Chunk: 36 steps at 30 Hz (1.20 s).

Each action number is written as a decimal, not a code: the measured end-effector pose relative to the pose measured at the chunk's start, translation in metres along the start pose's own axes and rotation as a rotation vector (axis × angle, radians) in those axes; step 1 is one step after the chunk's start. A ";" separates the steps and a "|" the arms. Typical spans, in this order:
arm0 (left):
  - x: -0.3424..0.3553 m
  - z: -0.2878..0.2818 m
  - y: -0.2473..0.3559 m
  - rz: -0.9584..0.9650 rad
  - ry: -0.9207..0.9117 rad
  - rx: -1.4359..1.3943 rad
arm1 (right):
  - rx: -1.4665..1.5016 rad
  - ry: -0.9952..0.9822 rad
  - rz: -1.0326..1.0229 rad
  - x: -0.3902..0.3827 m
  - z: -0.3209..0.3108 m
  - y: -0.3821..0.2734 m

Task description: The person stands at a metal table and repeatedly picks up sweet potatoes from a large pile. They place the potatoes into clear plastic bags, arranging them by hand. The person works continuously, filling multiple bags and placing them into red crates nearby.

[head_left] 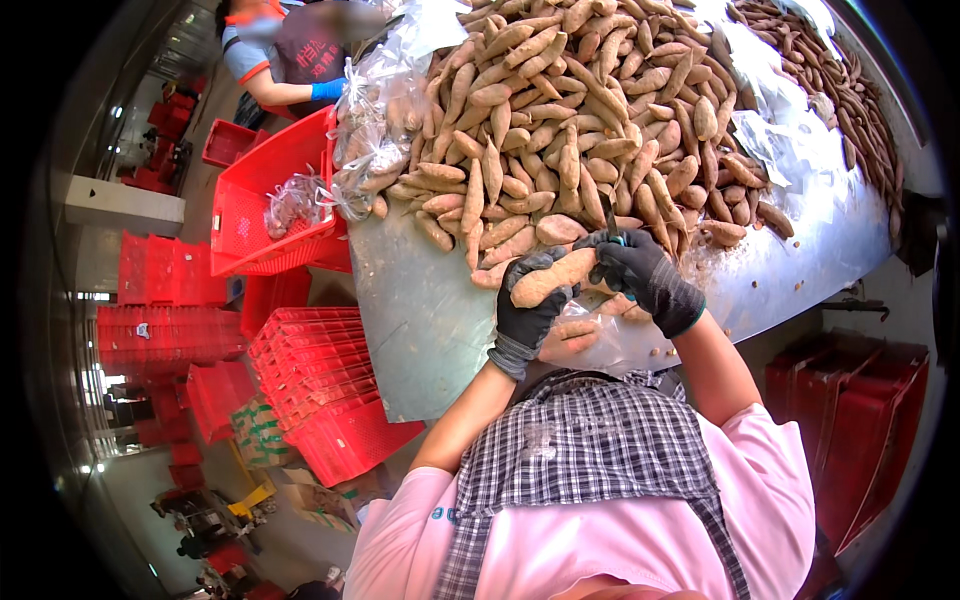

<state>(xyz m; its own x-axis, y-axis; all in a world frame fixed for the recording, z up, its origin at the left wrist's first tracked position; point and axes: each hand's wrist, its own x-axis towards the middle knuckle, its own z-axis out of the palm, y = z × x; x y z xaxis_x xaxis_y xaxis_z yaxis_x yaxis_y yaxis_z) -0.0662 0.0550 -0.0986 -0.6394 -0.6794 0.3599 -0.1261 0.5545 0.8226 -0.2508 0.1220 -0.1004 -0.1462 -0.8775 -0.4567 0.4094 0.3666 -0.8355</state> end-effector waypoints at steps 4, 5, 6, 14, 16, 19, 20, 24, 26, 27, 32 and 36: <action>-0.011 0.009 -0.005 -0.390 0.073 -0.877 | 0.086 -0.039 -0.042 0.005 0.001 0.010; -0.012 0.010 -0.006 -0.503 0.146 -1.085 | -0.012 0.005 -0.069 0.005 0.001 0.009; -0.013 0.009 -0.008 -0.616 0.224 -1.291 | -0.111 0.047 -0.096 0.005 0.002 0.008; -0.021 0.015 -0.024 -1.038 0.399 -1.916 | -1.133 0.376 -0.670 -0.011 0.013 0.028; -0.020 0.015 -0.021 -1.055 0.380 -1.932 | -1.177 0.374 -0.688 -0.008 0.015 0.030; -0.020 0.016 -0.016 -1.079 0.474 -1.883 | -1.170 0.350 -0.658 -0.009 0.022 0.024; -0.021 0.014 -0.016 -1.075 0.439 -1.875 | -1.125 0.339 -0.671 -0.007 0.021 0.027; -0.013 0.003 0.007 -0.921 0.224 -1.906 | -1.023 0.250 -0.351 0.028 -0.029 0.068; -0.001 -0.006 0.010 -0.868 0.150 -1.929 | -0.784 0.262 -0.233 0.033 -0.060 0.102; 0.000 -0.008 0.004 -0.911 0.167 -1.943 | -0.594 0.249 -0.176 0.028 -0.053 0.087; -0.016 0.003 -0.004 -1.023 0.331 -2.006 | 0.022 -0.076 -0.079 -0.024 0.011 -0.008; -0.016 0.015 -0.004 -0.959 0.384 -1.687 | -0.174 -0.010 -0.198 -0.017 0.017 0.000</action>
<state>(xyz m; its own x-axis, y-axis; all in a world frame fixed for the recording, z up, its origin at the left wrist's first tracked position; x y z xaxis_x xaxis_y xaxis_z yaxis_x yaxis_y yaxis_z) -0.0666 0.0705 -0.1144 -0.6133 -0.6042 -0.5087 0.5999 -0.7753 0.1976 -0.2326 0.1316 -0.0876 -0.1992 -0.9402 -0.2764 0.2123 0.2340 -0.9488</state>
